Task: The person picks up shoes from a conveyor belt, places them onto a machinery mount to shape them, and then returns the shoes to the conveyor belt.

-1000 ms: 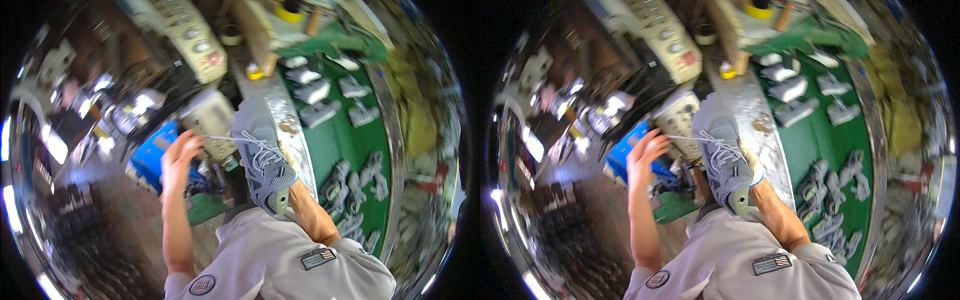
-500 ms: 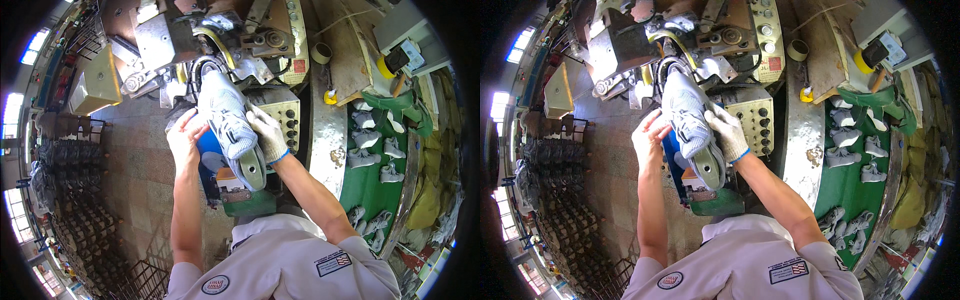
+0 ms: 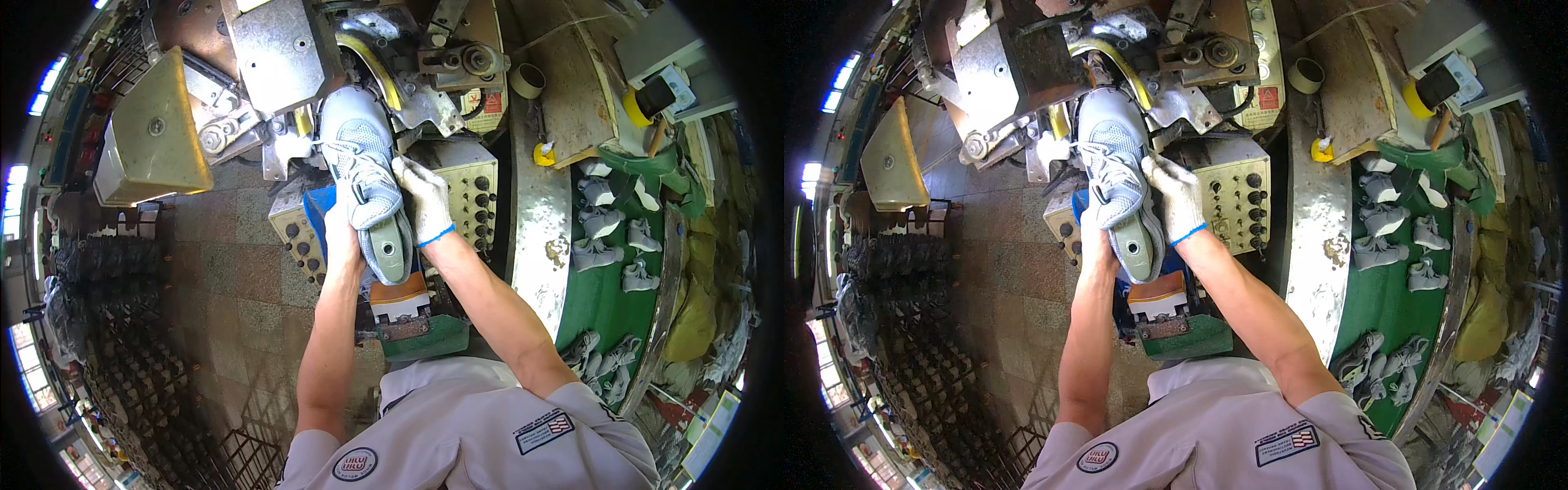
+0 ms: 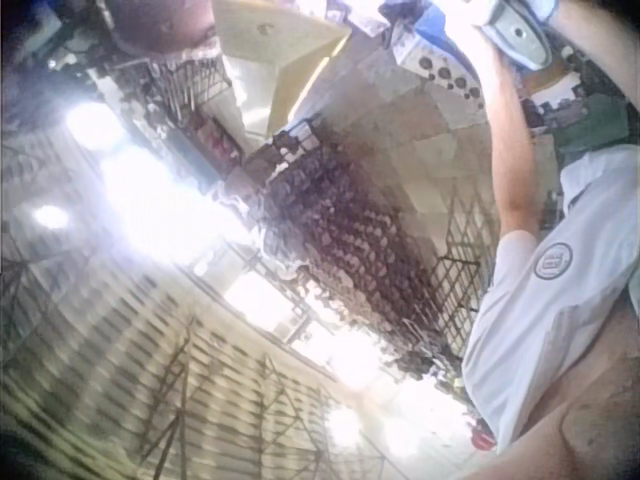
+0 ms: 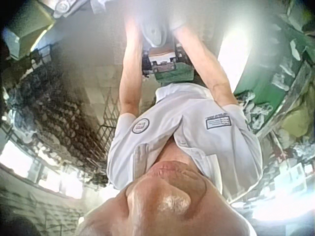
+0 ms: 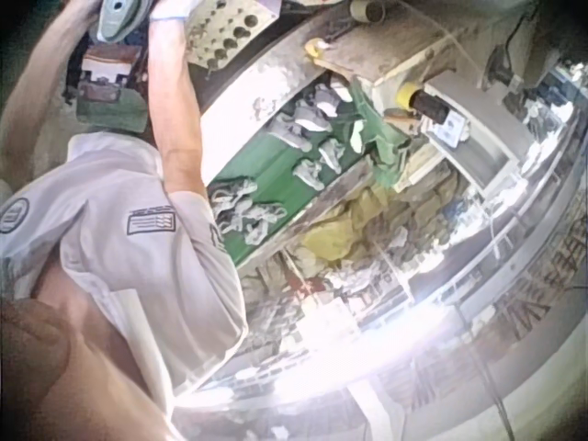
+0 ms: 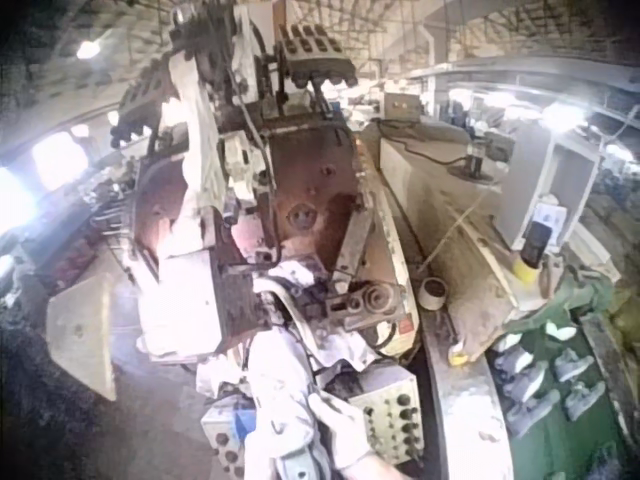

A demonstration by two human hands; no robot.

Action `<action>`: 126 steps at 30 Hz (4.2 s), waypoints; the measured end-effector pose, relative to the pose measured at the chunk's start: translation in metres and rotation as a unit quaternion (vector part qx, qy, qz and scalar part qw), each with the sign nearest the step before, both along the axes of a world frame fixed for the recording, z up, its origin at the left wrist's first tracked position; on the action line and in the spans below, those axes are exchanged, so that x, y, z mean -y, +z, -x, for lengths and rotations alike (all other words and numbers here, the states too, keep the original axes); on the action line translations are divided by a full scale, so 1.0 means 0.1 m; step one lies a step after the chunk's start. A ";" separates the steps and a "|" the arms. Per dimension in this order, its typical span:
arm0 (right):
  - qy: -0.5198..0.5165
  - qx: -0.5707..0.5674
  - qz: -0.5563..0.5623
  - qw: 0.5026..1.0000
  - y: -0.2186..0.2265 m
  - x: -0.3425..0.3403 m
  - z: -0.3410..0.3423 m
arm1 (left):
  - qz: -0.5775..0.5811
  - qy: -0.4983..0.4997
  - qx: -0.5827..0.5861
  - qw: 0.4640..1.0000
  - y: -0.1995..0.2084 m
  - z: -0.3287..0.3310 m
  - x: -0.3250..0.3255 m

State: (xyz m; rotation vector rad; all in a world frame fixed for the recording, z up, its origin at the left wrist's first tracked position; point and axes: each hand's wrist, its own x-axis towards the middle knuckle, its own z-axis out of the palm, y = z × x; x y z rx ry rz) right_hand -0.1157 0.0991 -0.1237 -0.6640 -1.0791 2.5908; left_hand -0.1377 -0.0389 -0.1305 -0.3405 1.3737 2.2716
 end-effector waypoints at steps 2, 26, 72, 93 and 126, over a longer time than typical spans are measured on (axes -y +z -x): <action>-0.009 0.004 0.016 1.000 -0.02 0.03 0.00 | 0.003 -0.004 0.022 1.000 -0.02 0.05 0.01; 0.018 0.020 -0.052 0.998 -0.30 0.08 0.07 | -0.034 0.046 -0.117 0.991 -0.59 0.13 0.09; -0.014 0.355 -0.230 0.906 -0.56 -3.22 -4.64 | 0.442 0.036 -0.319 0.838 0.64 -1.04 0.10; -0.216 0.043 0.117 0.968 -1.23 -3.01 -5.03 | 0.664 -0.283 -0.217 0.657 0.59 -0.76 1.08; 0.017 -0.022 -0.022 0.999 -0.02 0.18 -0.07 | 0.056 0.119 -0.117 0.984 0.24 0.33 0.18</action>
